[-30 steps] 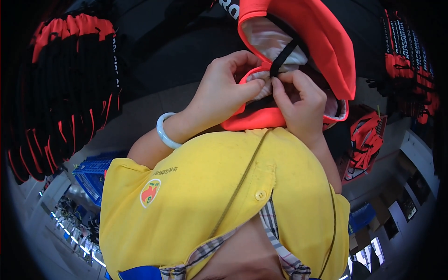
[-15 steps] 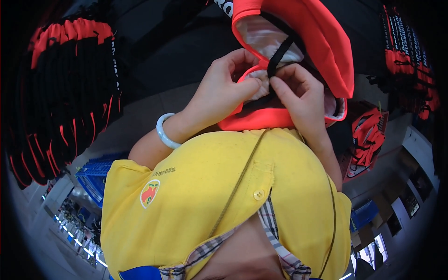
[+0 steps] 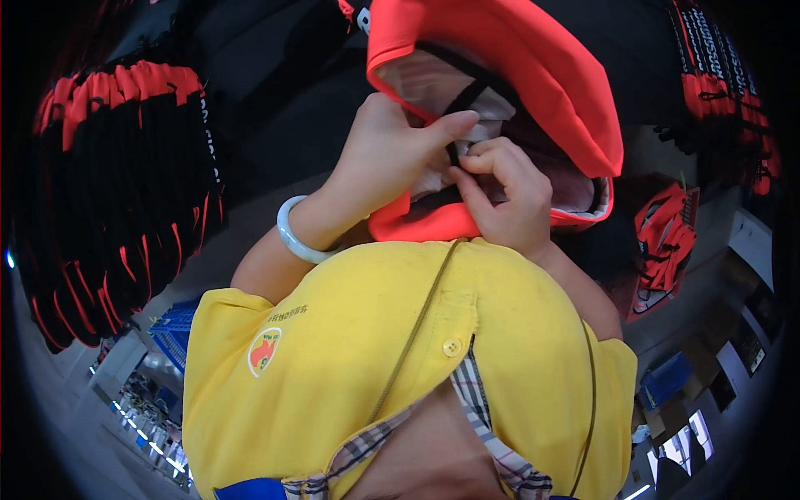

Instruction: Inspecting, unfolding, and organizing red Rossignol sports bags on a warehouse work table.

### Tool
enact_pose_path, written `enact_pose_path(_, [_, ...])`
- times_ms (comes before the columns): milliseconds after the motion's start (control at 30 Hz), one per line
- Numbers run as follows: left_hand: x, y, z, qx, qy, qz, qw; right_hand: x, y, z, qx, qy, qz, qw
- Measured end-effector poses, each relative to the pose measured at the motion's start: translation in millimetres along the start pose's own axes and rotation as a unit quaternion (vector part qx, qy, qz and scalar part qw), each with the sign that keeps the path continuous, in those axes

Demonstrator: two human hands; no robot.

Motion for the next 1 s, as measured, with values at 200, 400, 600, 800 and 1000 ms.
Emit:
enact_pose_path(200, [-9,3,3,-0.004,0.061,0.042,0.997,3,-2,2,0.044,-0.094,0.021,0.994])
enact_pose_path(400, [-59,2,15,-0.091,0.276,-0.331,0.898,-42,1,12,0.050,0.205,-0.230,0.950])
enact_pose_path(600, [-96,9,30,-0.136,0.367,-0.455,0.800,-81,-28,-14,0.009,0.124,-0.109,0.986])
enact_pose_path(800, [-101,7,37,-0.183,0.423,-0.494,0.738,-129,1,-96,0.019,0.081,-0.103,0.991])
enact_pose_path(1000, [-88,-9,44,-0.247,0.468,-0.499,0.687,-131,8,-79,0.041,0.041,-0.093,0.994])
Point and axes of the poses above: each hand's wrist, its own z-axis away from the middle knuckle, its own y-axis out of the palm, x = y × z, the point moved 6 cm from there along -z, towards the middle knuckle, and after that the axes turned 2 degrees about -z, right-handed, at the moved point
